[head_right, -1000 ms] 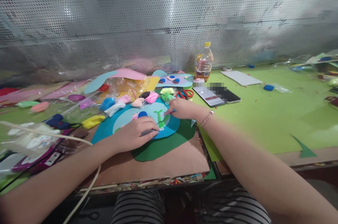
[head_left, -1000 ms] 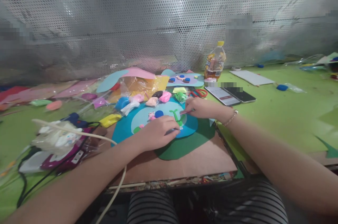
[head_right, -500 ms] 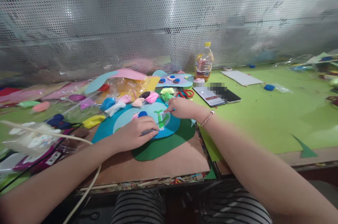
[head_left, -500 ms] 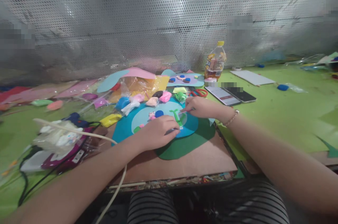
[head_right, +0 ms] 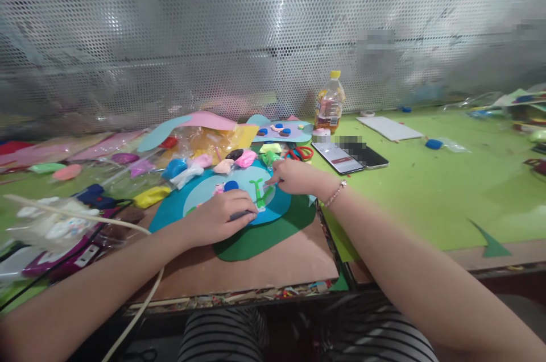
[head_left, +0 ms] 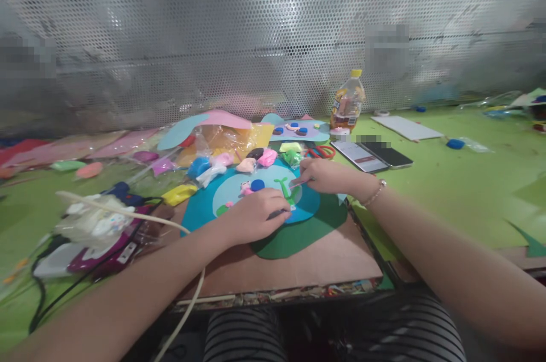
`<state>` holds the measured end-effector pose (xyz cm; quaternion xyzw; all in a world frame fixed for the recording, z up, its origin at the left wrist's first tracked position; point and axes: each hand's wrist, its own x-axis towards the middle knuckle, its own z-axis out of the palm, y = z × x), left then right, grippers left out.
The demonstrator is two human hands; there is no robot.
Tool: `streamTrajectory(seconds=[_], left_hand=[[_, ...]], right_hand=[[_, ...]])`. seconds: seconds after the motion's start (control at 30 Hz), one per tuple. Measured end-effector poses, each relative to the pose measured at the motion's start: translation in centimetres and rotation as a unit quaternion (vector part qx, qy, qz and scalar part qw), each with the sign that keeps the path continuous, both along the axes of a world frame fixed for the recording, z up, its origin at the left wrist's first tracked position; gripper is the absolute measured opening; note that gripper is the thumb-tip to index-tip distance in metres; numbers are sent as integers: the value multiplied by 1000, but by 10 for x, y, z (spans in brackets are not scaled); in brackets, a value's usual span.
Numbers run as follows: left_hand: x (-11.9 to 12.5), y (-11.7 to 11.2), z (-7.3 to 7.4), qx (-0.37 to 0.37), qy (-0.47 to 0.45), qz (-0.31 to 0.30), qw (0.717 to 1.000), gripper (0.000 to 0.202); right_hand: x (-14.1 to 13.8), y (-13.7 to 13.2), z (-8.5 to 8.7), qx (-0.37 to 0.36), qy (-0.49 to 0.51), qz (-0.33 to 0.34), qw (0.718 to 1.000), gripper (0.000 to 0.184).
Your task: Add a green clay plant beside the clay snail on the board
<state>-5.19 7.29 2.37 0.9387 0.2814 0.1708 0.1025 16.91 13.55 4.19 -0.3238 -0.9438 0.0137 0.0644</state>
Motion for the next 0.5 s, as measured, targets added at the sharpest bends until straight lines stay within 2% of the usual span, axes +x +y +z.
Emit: streamTrajectory(seconds=[0.5], left_hand=[[-1, 0, -1, 9, 13, -8, 1000, 24]], right_hand=[[3, 2, 3, -36, 16, 5, 999, 42]])
